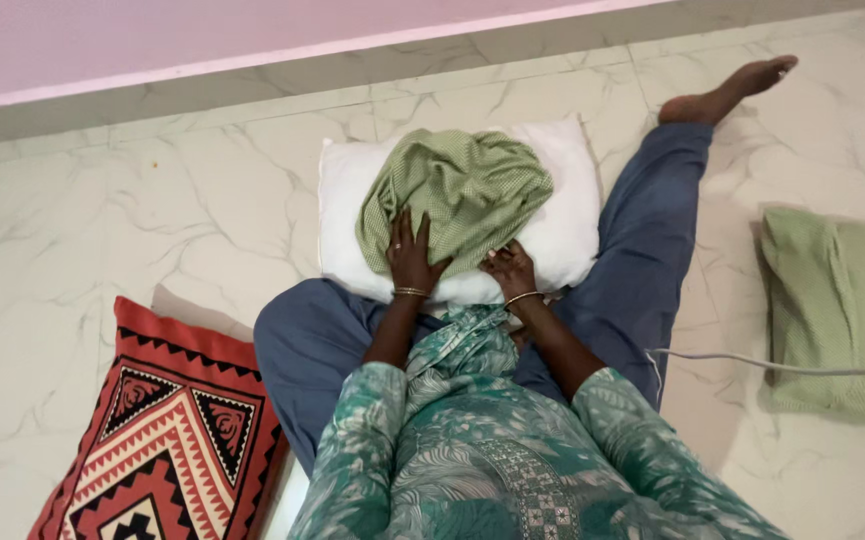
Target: The person sits on the floor and inserts several pillows into pillowcases one by one. They handle a pink pillow, a white pillow, and a green pillow, placing each into a matching case and smoothing the fabric.
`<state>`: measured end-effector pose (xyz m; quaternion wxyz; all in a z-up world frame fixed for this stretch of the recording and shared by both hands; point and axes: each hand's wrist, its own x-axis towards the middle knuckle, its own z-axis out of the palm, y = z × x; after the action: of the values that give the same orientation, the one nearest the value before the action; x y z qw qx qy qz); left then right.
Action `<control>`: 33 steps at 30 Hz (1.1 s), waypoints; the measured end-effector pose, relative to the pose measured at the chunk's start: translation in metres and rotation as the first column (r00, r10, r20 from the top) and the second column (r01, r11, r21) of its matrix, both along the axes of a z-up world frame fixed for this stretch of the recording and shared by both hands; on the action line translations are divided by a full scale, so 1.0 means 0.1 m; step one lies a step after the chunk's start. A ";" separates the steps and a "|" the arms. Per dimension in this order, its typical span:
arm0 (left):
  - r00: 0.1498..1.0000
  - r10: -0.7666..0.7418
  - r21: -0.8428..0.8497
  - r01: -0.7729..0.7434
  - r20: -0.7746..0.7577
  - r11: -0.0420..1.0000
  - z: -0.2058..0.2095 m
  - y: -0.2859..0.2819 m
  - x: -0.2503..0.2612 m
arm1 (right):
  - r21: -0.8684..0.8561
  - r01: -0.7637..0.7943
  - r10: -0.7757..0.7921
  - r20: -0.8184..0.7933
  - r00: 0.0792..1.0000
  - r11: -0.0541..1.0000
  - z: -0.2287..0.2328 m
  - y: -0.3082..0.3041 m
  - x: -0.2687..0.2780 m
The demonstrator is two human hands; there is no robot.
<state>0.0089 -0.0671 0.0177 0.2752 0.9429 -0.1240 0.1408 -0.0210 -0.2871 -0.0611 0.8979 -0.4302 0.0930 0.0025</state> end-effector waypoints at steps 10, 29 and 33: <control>0.976 -0.012 -0.278 0.074 0.219 0.958 0.26 -0.09 -0.36 | -0.108 0.103 -0.108 -0.046 0.993 0.989 -0.13 0.11 -0.10; 0.998 0.064 -1.000 -0.008 -0.009 -0.019 0.32 0.78 0.08 | 0.013 0.332 -0.330 0.155 0.931 0.943 0.78 -1.39 -0.08; 0.997 0.081 -0.998 -0.009 -0.014 -0.063 1.20 0.94 -0.21 | -0.408 0.523 -0.427 0.307 0.850 0.748 1.39 -1.64 -0.30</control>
<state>-0.0123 0.0267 0.1374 0.8674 0.4449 0.0420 0.2190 -0.0513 -0.4510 0.0776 0.7386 -0.5977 0.1093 -0.2920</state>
